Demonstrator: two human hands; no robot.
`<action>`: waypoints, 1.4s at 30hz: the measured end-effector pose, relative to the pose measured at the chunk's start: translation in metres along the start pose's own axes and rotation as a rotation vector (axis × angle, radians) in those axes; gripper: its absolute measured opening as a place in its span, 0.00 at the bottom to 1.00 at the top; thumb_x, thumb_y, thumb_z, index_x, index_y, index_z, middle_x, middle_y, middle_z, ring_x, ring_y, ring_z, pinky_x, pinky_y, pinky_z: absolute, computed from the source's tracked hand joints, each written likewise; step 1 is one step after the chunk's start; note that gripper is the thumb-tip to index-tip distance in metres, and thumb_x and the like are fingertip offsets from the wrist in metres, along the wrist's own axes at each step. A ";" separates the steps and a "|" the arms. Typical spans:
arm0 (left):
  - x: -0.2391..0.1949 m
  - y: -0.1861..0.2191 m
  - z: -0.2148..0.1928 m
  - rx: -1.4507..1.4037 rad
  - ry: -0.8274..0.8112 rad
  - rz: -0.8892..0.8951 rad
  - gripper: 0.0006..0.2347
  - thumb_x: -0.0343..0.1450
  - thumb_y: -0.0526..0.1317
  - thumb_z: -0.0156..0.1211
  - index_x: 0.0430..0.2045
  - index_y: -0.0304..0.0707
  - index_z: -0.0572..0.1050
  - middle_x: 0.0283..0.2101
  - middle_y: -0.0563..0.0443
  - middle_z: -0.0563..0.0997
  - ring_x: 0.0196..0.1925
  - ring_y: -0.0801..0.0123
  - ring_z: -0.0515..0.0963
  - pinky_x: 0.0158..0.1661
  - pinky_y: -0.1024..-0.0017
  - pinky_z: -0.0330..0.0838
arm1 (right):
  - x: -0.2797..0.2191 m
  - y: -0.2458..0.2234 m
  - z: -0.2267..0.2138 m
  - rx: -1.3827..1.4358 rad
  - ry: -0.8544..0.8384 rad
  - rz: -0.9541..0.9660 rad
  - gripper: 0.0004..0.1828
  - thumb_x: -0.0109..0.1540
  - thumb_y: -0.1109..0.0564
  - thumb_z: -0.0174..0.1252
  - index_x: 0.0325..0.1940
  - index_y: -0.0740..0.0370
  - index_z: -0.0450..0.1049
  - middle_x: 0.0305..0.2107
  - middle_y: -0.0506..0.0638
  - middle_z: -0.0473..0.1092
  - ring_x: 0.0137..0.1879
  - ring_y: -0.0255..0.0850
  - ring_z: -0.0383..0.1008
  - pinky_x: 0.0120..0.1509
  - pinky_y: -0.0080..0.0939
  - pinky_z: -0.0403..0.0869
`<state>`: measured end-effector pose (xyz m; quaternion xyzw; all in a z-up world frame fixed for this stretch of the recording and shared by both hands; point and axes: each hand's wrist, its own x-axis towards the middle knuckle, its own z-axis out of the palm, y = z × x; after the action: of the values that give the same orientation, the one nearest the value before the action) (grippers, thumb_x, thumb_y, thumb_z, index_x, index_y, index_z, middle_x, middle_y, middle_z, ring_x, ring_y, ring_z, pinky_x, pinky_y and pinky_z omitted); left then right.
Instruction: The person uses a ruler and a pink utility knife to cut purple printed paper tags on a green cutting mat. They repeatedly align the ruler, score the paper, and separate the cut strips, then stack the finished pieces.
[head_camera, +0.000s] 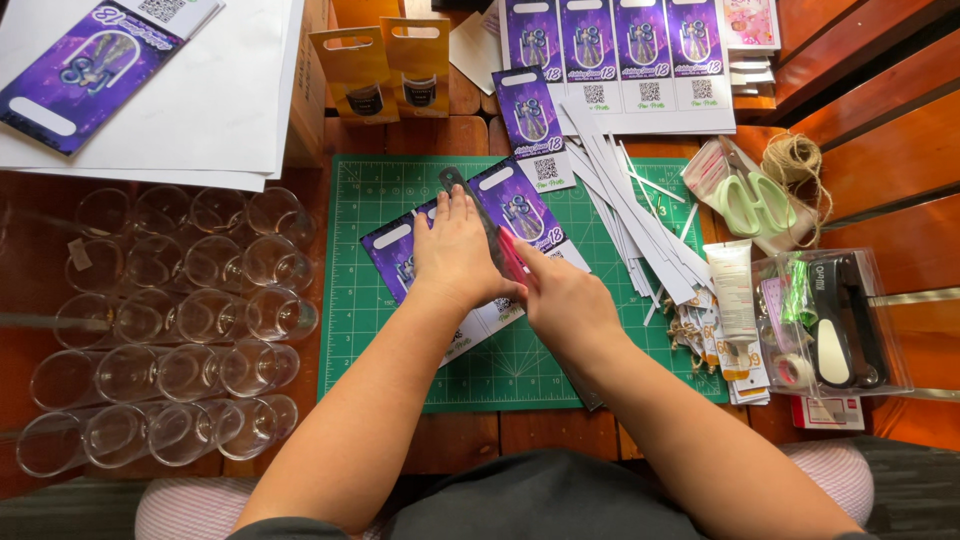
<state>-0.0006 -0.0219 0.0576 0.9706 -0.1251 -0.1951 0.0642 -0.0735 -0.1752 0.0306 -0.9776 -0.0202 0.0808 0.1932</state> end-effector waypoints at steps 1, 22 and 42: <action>0.001 0.000 -0.002 -0.002 -0.003 0.000 0.59 0.50 0.68 0.67 0.72 0.27 0.52 0.78 0.38 0.51 0.80 0.50 0.50 0.69 0.46 0.47 | -0.011 -0.006 -0.009 -0.001 -0.003 0.001 0.30 0.66 0.46 0.46 0.76 0.38 0.60 0.34 0.59 0.74 0.46 0.62 0.79 0.52 0.61 0.76; 0.011 0.006 -0.001 0.146 -0.087 -0.056 0.70 0.48 0.82 0.70 0.74 0.30 0.42 0.80 0.42 0.42 0.81 0.55 0.43 0.69 0.44 0.47 | -0.115 0.022 -0.053 0.026 -0.070 0.329 0.28 0.61 0.47 0.50 0.65 0.18 0.70 0.53 0.34 0.78 0.47 0.52 0.80 0.48 0.53 0.77; 0.000 0.001 -0.008 0.027 -0.030 -0.010 0.64 0.47 0.77 0.70 0.72 0.29 0.51 0.78 0.40 0.51 0.80 0.55 0.51 0.67 0.45 0.52 | 0.017 0.043 -0.029 0.244 0.074 0.466 0.26 0.49 0.39 0.74 0.46 0.50 0.81 0.31 0.51 0.78 0.48 0.54 0.80 0.56 0.51 0.74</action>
<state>0.0024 -0.0228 0.0646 0.9690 -0.1237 -0.2084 0.0482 -0.0516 -0.2251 0.0381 -0.9276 0.2226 0.0892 0.2865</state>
